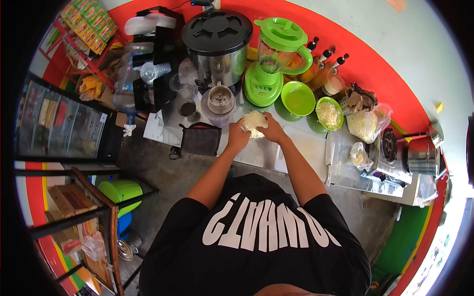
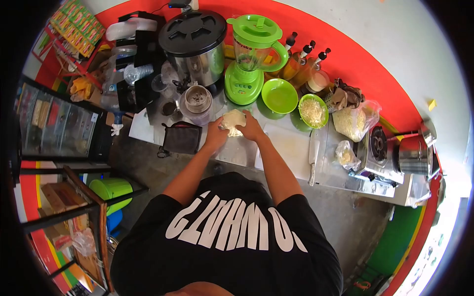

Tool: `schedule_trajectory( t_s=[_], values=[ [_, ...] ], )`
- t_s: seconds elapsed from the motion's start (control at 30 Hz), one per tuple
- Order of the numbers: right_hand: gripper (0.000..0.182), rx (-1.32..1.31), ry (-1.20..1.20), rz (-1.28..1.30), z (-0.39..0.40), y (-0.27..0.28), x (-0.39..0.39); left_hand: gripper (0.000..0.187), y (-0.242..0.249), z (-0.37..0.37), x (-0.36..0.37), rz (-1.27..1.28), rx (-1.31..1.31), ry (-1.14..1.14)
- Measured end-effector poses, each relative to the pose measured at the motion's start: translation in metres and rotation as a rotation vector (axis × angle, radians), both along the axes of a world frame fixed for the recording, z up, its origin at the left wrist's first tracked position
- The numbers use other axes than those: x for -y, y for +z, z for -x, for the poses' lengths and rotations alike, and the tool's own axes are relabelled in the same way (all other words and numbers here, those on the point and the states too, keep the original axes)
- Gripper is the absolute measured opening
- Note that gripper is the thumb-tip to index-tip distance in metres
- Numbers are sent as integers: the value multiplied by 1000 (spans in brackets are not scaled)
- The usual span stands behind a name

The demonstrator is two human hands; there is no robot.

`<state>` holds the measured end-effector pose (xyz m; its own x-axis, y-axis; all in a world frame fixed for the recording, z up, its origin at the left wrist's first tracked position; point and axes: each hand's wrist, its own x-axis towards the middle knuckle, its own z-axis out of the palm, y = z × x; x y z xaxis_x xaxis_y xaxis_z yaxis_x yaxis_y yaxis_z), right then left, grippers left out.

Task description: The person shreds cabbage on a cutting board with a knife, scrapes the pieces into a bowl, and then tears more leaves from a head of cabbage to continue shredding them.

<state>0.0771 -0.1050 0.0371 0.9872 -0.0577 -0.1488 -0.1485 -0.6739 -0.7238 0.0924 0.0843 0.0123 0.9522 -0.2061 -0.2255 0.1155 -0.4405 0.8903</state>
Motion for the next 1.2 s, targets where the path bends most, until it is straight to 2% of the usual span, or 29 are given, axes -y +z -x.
schedule_trajectory(
  t_s=[0.07,0.2,0.27,0.3,0.37,0.5,0.6,0.67,0.77,0.9,0.97,1.0,1.07,1.1,1.17,1.2],
  values=[
    [89,-37,-85,-113,7,-8,-1,64,-5,-1,4,-33,81,22],
    [91,-46,-202,-118,18,-12,-7,55,10,-1,15,-84,172,-44],
    [92,-95,-209,-41,24,-7,-10,38,12,-6,23,-118,197,22],
    [92,-92,-240,-45,27,-6,-10,38,12,-10,26,-117,202,-9],
    [92,-141,-216,-45,33,-4,-10,26,13,-16,28,-159,200,-55],
    [91,-131,-296,-117,38,-4,-12,20,4,-21,31,-148,211,-128],
    [95,-117,-325,-102,38,-5,-13,20,7,-17,29,-136,320,-164],
    [93,-113,-364,-236,42,1,-16,22,17,-12,27,-49,295,-128],
    [93,-36,-387,-243,41,-1,-18,26,16,-10,29,-134,371,-173],
    [88,-43,-405,-223,40,43,-11,27,36,-7,40,-65,346,-135],
    [84,165,-369,-222,41,64,-1,27,52,-7,52,167,262,-53],
    [84,174,-362,-217,43,78,4,27,62,-8,59,173,272,-48],
    [78,325,-361,-225,50,109,16,24,89,-10,71,430,242,-71],
    [78,336,-355,-220,54,125,22,24,108,-8,76,437,253,-69],
    [74,536,-275,-109,63,153,33,20,148,-2,85,521,311,-195],
    [73,558,-293,-161,68,164,38,20,163,1,90,526,320,-197]
  ],
)
